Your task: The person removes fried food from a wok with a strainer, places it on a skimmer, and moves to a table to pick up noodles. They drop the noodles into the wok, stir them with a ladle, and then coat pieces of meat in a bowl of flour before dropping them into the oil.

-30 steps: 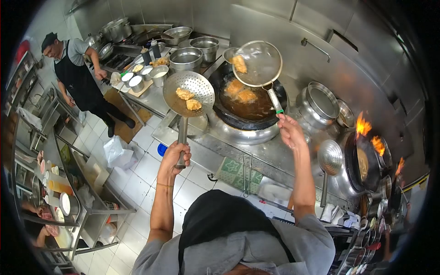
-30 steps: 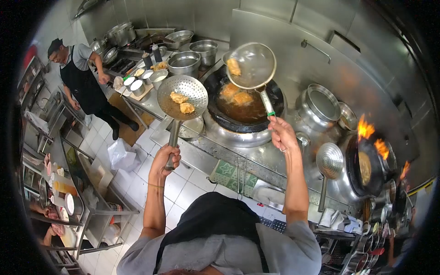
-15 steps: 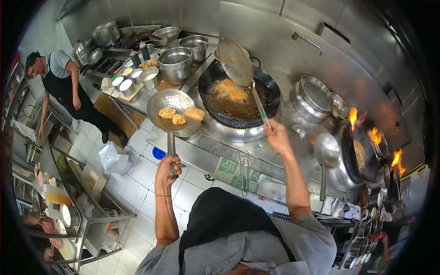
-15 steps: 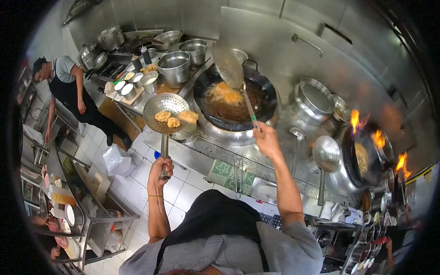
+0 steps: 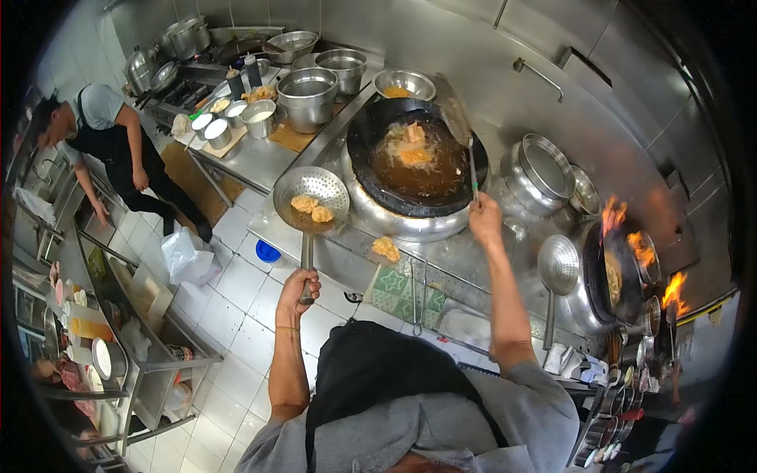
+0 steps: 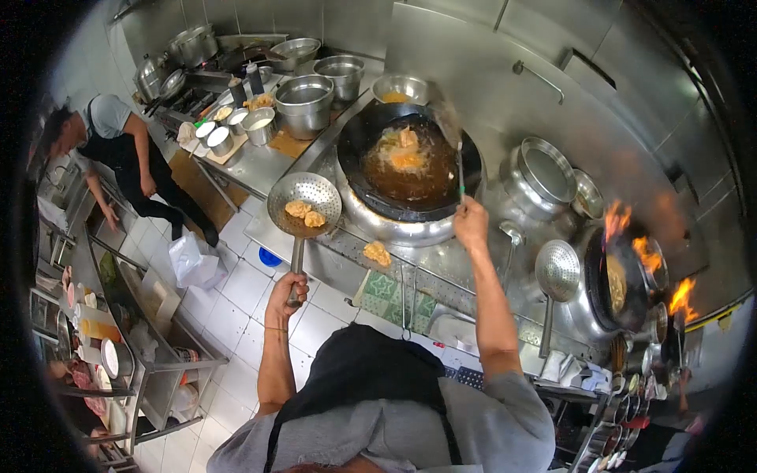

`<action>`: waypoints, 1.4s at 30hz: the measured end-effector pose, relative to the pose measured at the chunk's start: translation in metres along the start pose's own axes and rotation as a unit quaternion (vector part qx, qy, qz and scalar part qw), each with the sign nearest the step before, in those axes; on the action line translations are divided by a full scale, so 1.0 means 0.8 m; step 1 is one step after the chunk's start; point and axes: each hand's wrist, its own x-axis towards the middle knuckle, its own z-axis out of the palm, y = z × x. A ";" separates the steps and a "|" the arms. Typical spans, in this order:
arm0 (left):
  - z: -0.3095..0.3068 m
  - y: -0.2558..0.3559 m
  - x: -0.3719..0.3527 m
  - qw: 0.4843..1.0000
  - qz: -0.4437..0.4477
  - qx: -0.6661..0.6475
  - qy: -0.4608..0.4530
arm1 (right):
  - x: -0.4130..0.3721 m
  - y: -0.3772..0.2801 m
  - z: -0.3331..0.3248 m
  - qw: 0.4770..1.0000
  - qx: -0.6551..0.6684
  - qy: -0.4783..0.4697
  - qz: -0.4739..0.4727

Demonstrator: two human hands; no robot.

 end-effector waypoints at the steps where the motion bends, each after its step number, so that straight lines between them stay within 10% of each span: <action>1: -0.001 0.004 -0.003 0.999 0.000 0.031 0.022 | 0.002 0.008 -0.009 0.999 -0.036 0.018 -0.026; 5: 0.006 0.015 -0.012 0.986 0.012 0.133 0.104 | -0.038 0.008 -0.048 0.991 0.104 0.007 0.081; 10: 0.004 0.013 -0.017 0.961 0.023 0.229 0.150 | -0.086 -0.017 -0.030 0.987 0.154 -0.051 -0.018; 20: -0.019 0.024 -0.053 0.883 0.214 0.267 0.320 | -0.087 -0.050 -0.042 0.998 -0.019 0.026 -0.048; 26: -0.040 0.008 -0.108 0.874 0.218 0.227 0.370 | -0.127 -0.050 -0.093 0.996 0.019 -0.084 0.029; 38: -0.029 0.008 -0.122 0.881 0.244 0.211 0.346 | -0.079 -0.002 -0.056 0.980 -0.048 0.025 -0.193; 42: -0.041 -0.004 -0.151 0.864 0.258 0.192 0.387 | -0.107 -0.014 -0.085 0.998 -0.062 0.005 0.015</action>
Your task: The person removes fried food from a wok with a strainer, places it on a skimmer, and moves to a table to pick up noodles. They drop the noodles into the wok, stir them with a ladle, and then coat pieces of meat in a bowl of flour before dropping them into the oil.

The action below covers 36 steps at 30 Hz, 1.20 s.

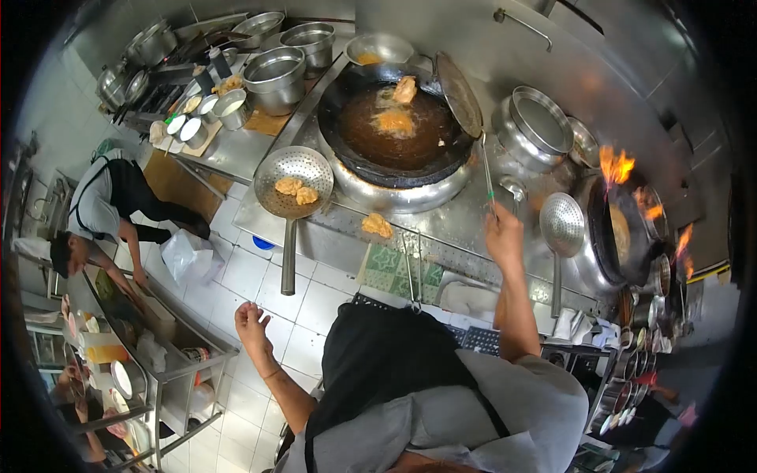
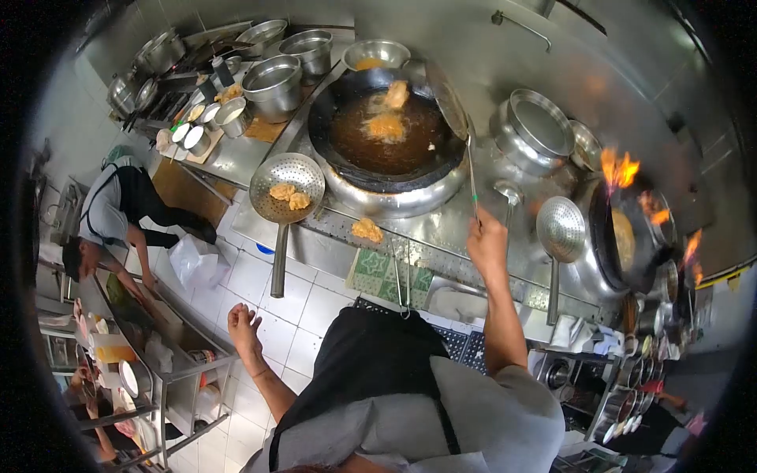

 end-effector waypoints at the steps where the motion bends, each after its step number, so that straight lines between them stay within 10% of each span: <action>1: -0.011 -0.005 -0.002 1.000 -0.010 -0.001 0.002 | -0.006 -0.002 -0.004 0.997 0.049 -0.011 0.066; 16: -0.006 0.015 0.038 0.997 -0.007 0.032 -0.068 | 0.051 -0.048 0.040 0.978 0.004 0.003 -0.210; 24: 0.056 0.059 0.104 0.977 0.101 0.081 -0.167 | 0.017 -0.020 0.103 0.991 -0.121 0.040 -0.033; 31: 0.128 0.084 0.077 0.913 0.262 0.188 -0.251 | -0.015 0.007 0.117 0.990 -0.121 0.024 -0.066; 36: 0.144 0.079 0.044 0.893 0.222 0.156 -0.358 | -0.017 -0.001 0.070 0.997 -0.040 0.022 -0.060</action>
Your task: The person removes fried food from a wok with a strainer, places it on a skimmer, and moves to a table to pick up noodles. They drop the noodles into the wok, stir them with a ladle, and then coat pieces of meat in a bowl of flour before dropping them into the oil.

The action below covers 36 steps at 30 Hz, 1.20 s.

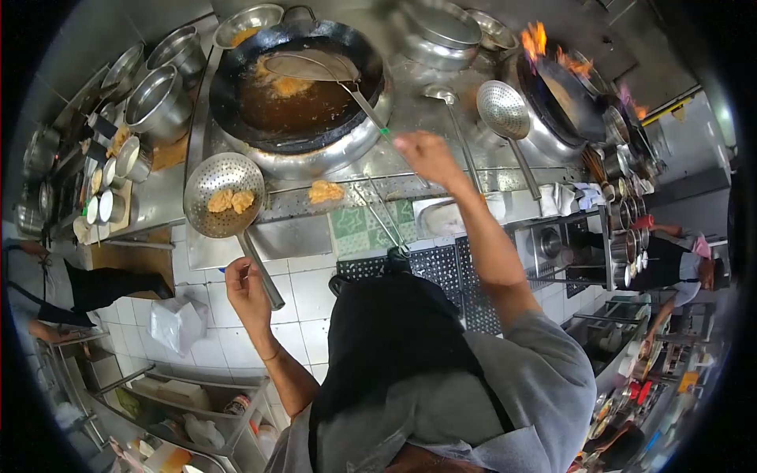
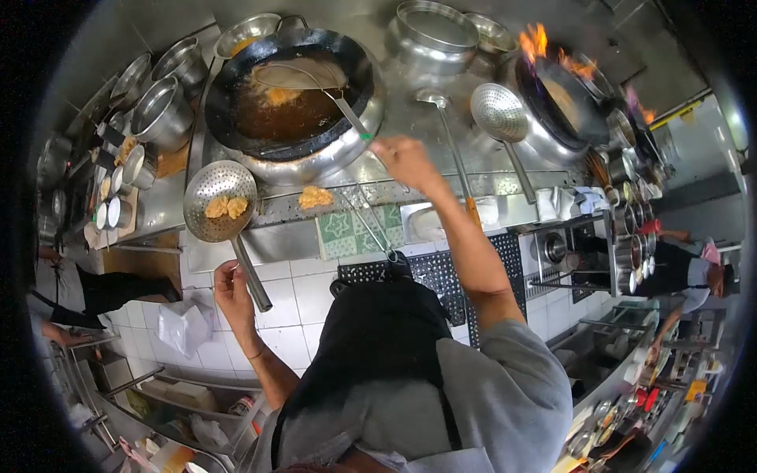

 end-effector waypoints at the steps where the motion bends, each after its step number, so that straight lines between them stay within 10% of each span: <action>1: -0.003 0.000 -0.004 1.000 0.000 -0.002 0.000 | 0.000 0.006 -0.016 0.999 -0.002 0.048 0.026; 10: -0.048 0.001 -0.046 0.992 -0.059 0.020 0.114 | -0.162 0.027 0.047 0.957 -0.010 -0.243 0.161; 36: -0.066 -0.026 -0.070 0.986 -0.067 -0.018 0.154 | -0.075 -0.088 0.065 0.951 -0.199 -0.218 -0.093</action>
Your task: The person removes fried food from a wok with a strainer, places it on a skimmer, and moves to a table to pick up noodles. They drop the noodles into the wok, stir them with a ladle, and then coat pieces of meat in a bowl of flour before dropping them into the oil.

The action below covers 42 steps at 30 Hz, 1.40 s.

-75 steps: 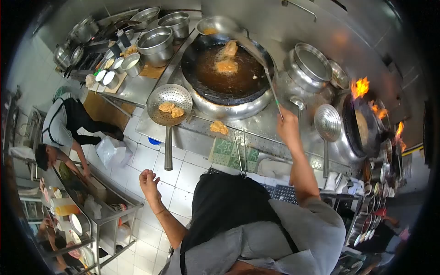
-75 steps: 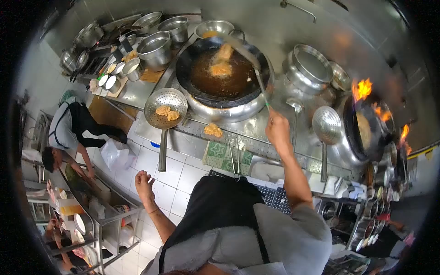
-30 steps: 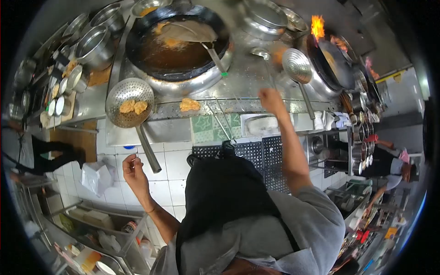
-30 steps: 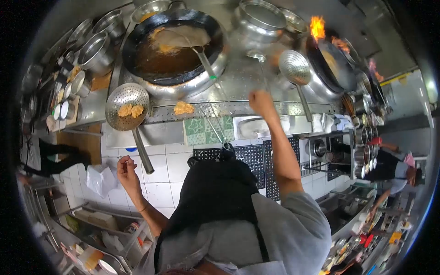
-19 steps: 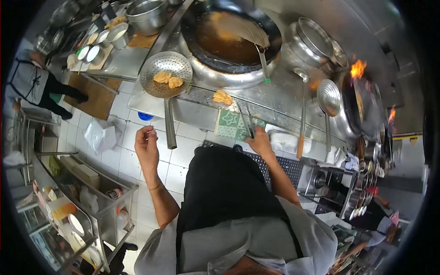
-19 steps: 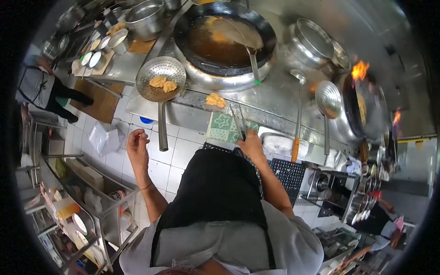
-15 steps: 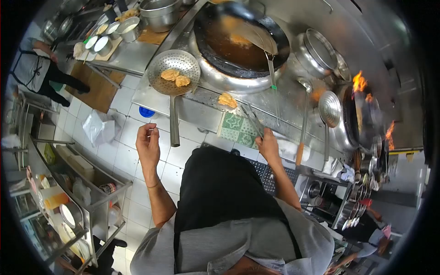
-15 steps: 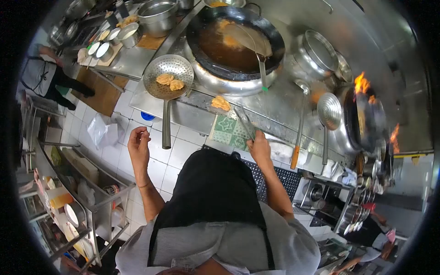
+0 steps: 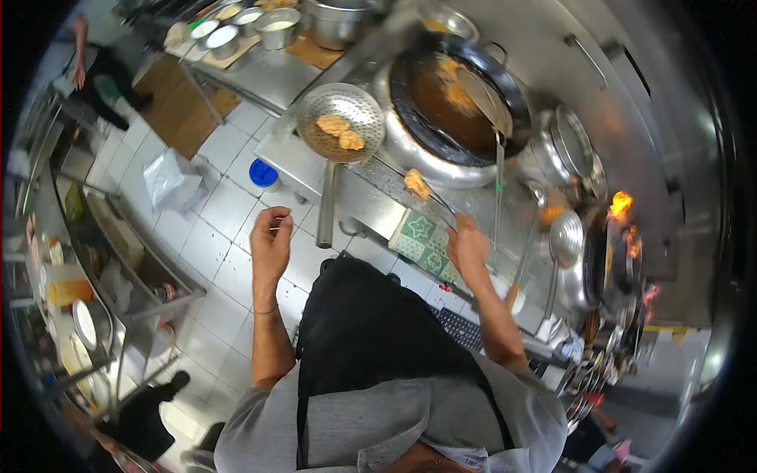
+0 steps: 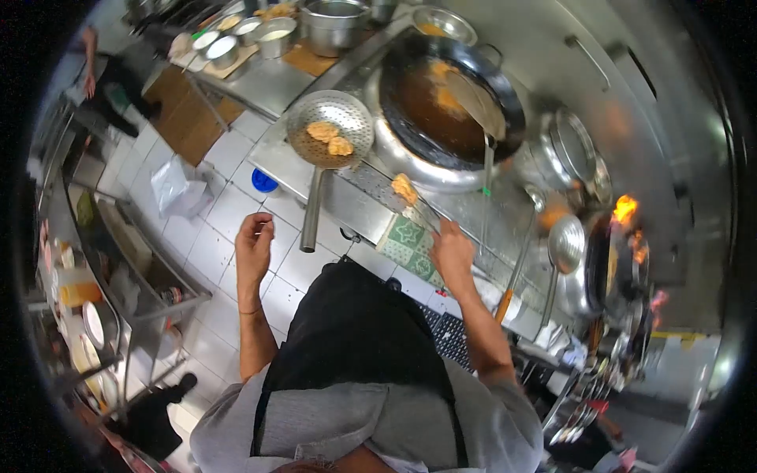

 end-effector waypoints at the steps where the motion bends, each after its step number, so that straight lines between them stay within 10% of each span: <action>1: 0.003 -0.012 -0.003 1.000 0.005 -0.011 0.000 | 0.003 -0.007 -0.008 0.999 0.030 0.036 0.013; 10: 0.081 -0.052 0.003 0.940 -0.252 -0.187 -0.131 | 0.119 -0.096 0.015 0.993 0.050 0.107 -0.028; 17: 0.090 -0.033 0.018 0.847 -0.366 -0.338 -0.184 | 0.008 -0.045 0.037 0.981 0.161 0.094 0.059; 24: 0.120 -0.052 0.018 0.865 -0.370 -0.303 -0.152 | -0.074 0.046 0.146 0.991 0.082 0.063 0.086; 26: 0.130 -0.038 0.013 0.881 -0.380 -0.253 -0.127 | -0.062 0.030 0.103 0.981 0.057 -0.136 0.126; 29: 0.146 -0.094 0.006 0.923 -0.166 -0.296 -0.182 | -0.055 0.057 0.123 0.981 0.101 -0.136 0.092; 32: 0.141 -0.034 0.006 0.877 -0.328 -0.320 -0.147 | -0.046 0.069 0.122 0.978 0.145 -0.135 0.066; 42: 0.139 -0.005 -0.094 0.882 -0.248 -0.371 -0.154 | -0.059 0.066 0.090 0.972 0.210 -0.101 -0.035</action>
